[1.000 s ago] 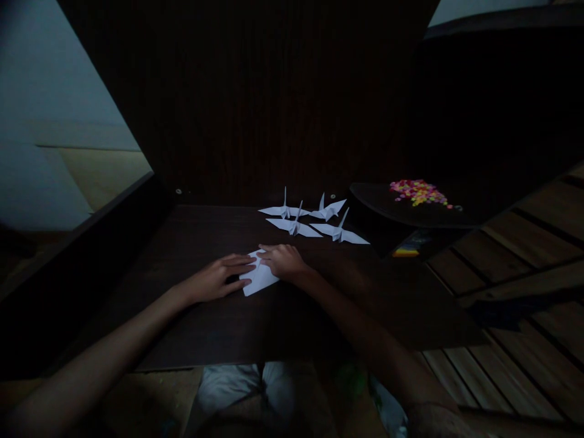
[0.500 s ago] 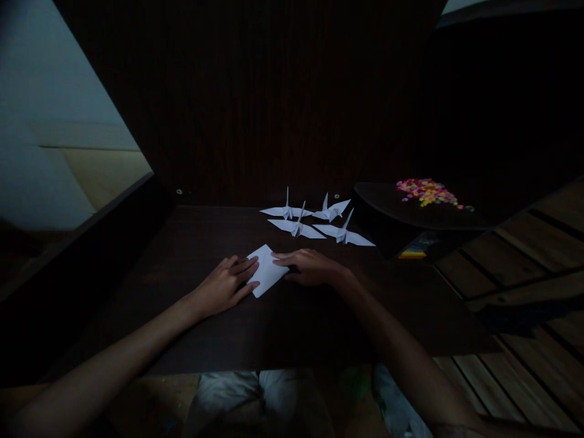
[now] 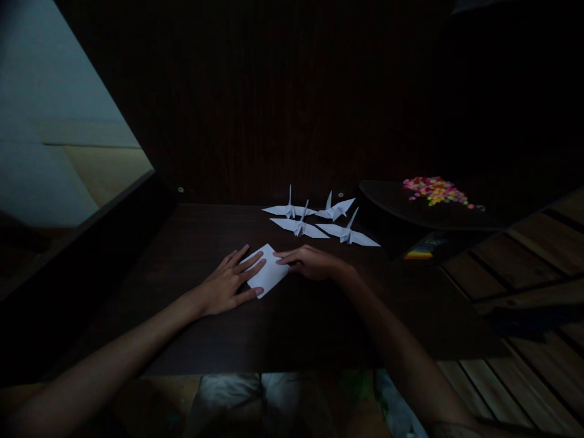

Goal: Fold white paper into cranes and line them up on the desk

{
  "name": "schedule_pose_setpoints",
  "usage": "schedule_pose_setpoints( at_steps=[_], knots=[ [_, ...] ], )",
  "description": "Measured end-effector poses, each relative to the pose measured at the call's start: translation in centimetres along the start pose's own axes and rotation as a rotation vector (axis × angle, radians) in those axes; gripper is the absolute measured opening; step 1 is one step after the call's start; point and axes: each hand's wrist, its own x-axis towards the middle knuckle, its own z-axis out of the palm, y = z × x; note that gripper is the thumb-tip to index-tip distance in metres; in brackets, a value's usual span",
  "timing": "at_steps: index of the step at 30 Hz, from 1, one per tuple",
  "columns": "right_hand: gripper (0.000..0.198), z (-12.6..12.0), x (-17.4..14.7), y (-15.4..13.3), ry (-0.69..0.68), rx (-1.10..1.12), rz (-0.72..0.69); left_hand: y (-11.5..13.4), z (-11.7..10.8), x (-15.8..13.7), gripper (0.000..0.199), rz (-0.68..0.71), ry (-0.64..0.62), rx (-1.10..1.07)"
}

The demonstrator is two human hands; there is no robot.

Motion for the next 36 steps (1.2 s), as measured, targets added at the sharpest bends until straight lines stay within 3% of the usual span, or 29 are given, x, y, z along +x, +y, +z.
schedule_pose_setpoints(
  at_steps=[7, 13, 16, 24, 36],
  knots=[
    [0.023, 1.3, 0.6, 0.4, 0.196, 0.059, 0.008, -0.1, 0.0, -0.2, 0.067, -0.001, -0.011, 0.003],
    [0.018, 2.9, 1.8, 0.0, 0.415, -0.003, -0.039, 0.2, -0.1, -0.1, 0.063, 0.038, 0.001, 0.009],
    [0.018, 3.6, 2.4, -0.1, 0.481, -0.073, 0.002, 0.3, -0.1, 0.0, 0.064, 0.063, 0.007, 0.014],
    [0.015, 5.5, 3.8, -0.6, 0.584, -0.214, 0.018, 0.3, -0.3, 0.3, 0.067, 0.087, 0.009, -0.029],
    [0.016, 6.7, 4.6, -1.6, 0.602, -0.445, 0.113, -0.3, -0.4, 0.3, 0.065, 0.059, 0.053, -0.143]
  ],
)
